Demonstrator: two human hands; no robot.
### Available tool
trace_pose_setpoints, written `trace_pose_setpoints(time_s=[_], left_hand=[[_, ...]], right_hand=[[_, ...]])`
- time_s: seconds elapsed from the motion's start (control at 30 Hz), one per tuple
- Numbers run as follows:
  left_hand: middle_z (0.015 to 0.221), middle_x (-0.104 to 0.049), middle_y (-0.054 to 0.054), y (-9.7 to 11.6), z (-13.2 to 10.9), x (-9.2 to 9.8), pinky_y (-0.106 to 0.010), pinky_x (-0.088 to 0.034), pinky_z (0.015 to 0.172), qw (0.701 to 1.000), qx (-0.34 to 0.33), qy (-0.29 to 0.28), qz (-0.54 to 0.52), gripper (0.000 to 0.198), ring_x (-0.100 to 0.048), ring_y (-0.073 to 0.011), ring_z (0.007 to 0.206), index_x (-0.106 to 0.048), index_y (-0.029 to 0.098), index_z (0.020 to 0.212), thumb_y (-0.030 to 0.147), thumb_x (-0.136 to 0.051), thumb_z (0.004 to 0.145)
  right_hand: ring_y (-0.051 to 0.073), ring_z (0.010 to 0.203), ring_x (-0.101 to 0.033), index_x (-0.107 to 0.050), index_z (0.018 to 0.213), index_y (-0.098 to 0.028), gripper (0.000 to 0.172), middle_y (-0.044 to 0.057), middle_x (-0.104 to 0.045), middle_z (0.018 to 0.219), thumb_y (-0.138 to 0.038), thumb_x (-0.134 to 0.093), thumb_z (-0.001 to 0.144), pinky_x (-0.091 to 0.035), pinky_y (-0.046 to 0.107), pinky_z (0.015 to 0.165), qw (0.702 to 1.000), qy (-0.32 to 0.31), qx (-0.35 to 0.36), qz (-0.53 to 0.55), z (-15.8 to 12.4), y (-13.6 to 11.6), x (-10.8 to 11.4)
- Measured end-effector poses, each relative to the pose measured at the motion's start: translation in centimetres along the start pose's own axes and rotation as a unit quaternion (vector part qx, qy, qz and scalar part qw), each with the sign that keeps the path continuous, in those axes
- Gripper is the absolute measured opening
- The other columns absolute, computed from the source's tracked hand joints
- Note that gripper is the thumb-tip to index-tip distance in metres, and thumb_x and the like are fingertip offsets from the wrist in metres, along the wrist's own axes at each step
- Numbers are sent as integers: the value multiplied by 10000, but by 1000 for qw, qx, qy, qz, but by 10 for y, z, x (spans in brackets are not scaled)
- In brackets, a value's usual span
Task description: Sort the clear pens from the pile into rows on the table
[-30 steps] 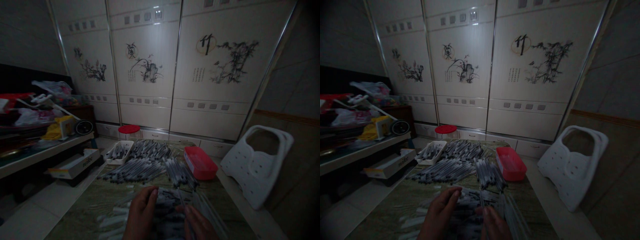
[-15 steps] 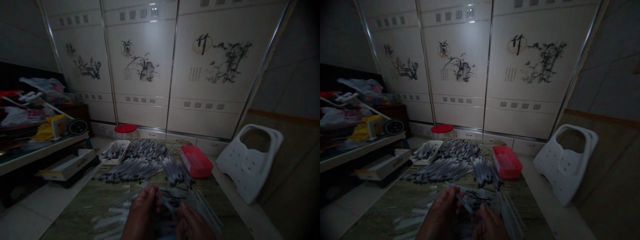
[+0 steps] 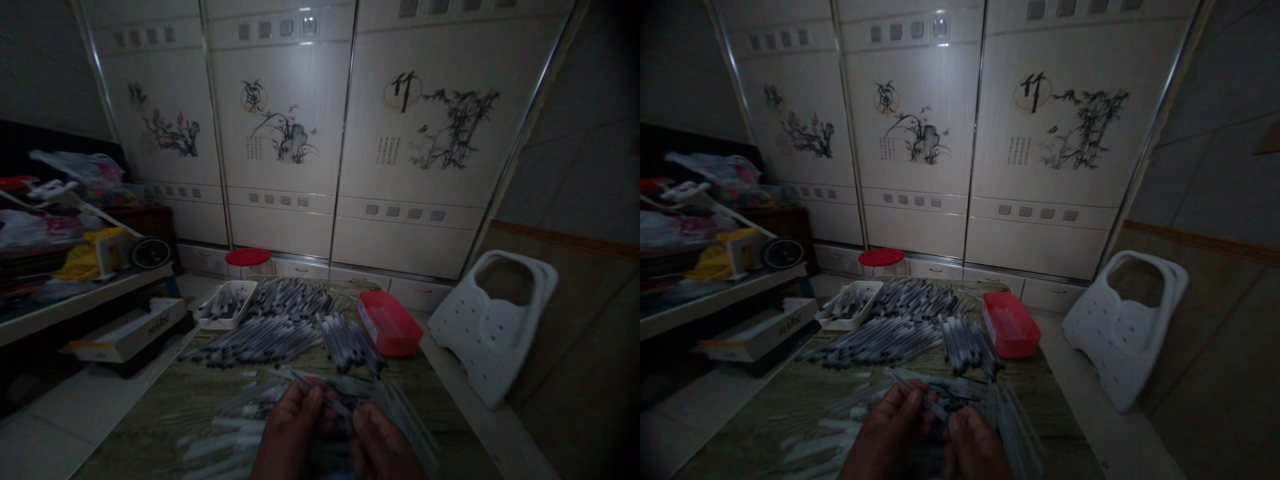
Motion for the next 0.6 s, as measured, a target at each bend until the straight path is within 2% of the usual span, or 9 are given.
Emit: trace_pose_setpoints(time_s=[0.13, 0.27, 0.33, 0.47, 0.6], left_hand=[[603, -637, 8, -6, 2, 6, -226, -407, 567, 1000, -7, 27, 7, 379, -517, -102, 537, -628, 172, 762, 510, -799, 746], [606, -633, 8, -12, 5, 10, -233, -405, 565, 1000, 1, 26, 2, 392, -516, -107, 535, -595, 180, 729, 529, -768, 774], [603, -632, 13, -12, 4, 10, -237, -406, 558, 1000, 7, 28, -7, 395, -518, -113, 525, -590, 188, 738, 540, -766, 769], [602, -642, 8, -7, 2, 9, -243, -423, 579, 999, -8, 36, 14, 394, -528, -118, 534, -603, 185, 736, 539, -777, 759], [568, -619, 18, -2, -1, 8, -231, -406, 552, 998, -18, 52, 19, 405, -507, -109, 509, -599, 181, 712, 543, -777, 754]], right_hand=[[96, 431, -446, -565, 777, -218, 652, -43, -558, 527, -857, -437, 794, -337, 218, 457, 998, 31, 46, -17, -2, -6, 2], [124, 493, -546, -609, 826, -207, 636, 14, -662, 648, -834, -512, 782, -400, 241, 498, 993, 75, 86, -33, -2, -8, 5], [104, 446, -508, -599, 813, -208, 638, 11, -658, 638, -835, -489, 794, -377, 231, 466, 996, 67, 62, -4, -1, -4, 2], [71, 386, -365, -563, 770, -211, 662, -44, -532, 489, -849, -395, 826, -243, 202, 418, 998, 34, -18, 41, -1, 10, -6], [86, 403, -375, -550, 727, -219, 622, -48, -512, 492, -809, -404, 858, -265, 224, 427, 999, 20, 47, -19, 1, 2, -4]])
Point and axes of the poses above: each hand's wrist, its own z-axis towards the middle knuckle, its own x-axis out of the back of the hand, y = z × x, the point moved 9 cm from there along z, towards the middle knuckle
